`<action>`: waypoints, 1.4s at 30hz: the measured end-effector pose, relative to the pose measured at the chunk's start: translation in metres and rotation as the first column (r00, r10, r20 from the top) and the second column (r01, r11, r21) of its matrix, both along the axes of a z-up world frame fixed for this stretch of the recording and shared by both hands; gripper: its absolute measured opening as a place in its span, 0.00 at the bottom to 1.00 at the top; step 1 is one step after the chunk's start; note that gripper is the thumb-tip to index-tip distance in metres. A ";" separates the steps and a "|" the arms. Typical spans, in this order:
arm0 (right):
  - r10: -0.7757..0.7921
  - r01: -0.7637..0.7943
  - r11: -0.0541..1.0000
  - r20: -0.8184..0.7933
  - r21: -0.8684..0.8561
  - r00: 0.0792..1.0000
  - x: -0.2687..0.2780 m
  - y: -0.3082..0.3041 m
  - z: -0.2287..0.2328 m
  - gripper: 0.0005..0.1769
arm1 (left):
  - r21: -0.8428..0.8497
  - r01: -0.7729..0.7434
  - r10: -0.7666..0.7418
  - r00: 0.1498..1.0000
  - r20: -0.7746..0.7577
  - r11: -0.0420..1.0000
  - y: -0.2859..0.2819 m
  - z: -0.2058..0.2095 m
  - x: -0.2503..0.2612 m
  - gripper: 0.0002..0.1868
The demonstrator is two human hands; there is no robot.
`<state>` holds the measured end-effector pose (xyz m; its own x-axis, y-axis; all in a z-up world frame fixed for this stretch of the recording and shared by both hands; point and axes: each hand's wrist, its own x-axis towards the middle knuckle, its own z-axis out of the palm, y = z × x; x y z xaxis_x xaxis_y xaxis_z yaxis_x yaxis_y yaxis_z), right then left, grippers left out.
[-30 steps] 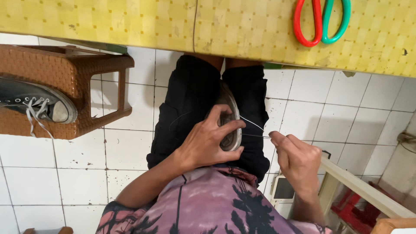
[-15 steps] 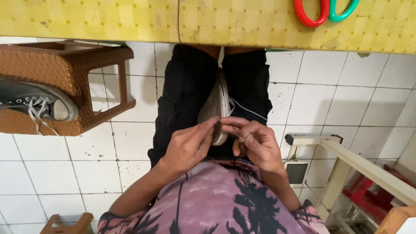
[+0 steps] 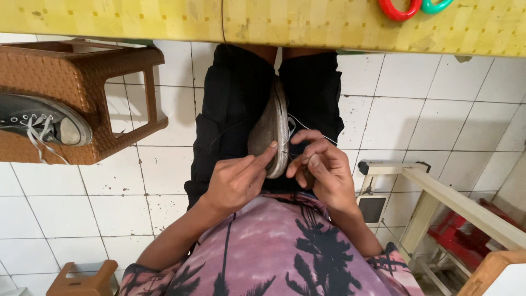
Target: The person sews the sole of a black high-top sneaker using a needle and white thread. They repeatedly pass the needle through the shoe's sole and pull the thread tight to secure the stitching. The task is performed at a yellow workbench with various tools visible nearby.
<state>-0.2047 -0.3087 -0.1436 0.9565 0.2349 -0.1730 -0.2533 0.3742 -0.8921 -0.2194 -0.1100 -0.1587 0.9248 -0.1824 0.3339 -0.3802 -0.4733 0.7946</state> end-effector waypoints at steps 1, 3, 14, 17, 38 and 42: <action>-0.021 0.026 0.995 -0.051 0.100 0.998 -0.003 0.004 0.001 0.12 | -0.007 -0.006 0.006 1.000 -0.002 1.000 -0.001 -0.001 0.000 0.20; -0.039 0.059 0.979 -0.107 0.196 0.994 -0.008 0.007 0.002 0.13 | -0.016 -0.011 0.011 1.000 -0.009 1.000 -0.003 0.003 0.000 0.19; 0.277 -0.204 0.891 0.129 -0.405 0.952 0.022 -0.006 0.048 0.05 | -0.030 -0.047 0.047 0.999 0.002 0.998 -0.005 0.003 -0.006 0.20; 0.660 -0.580 0.695 0.056 -0.425 0.749 0.027 -0.039 0.044 0.38 | -0.012 -0.083 0.083 0.997 -0.012 0.997 -0.002 -0.001 -0.005 0.19; 0.081 0.211 0.588 0.317 -0.780 0.945 0.014 0.009 0.009 0.22 | -0.047 -0.035 0.030 0.993 -0.113 0.998 -0.002 0.003 -0.008 0.23; 0.132 -0.149 0.968 -0.096 -0.203 0.987 0.000 -0.034 -0.006 0.30 | -0.043 -0.025 0.019 0.992 -0.124 0.999 0.001 -0.001 -0.007 0.23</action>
<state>-0.2048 -0.3430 -0.1493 0.8972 0.3163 -0.3083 -0.3649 0.1378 -0.9208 -0.2269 -0.1087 -0.1594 0.9631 -0.1491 0.2243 -0.2678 -0.4440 0.8551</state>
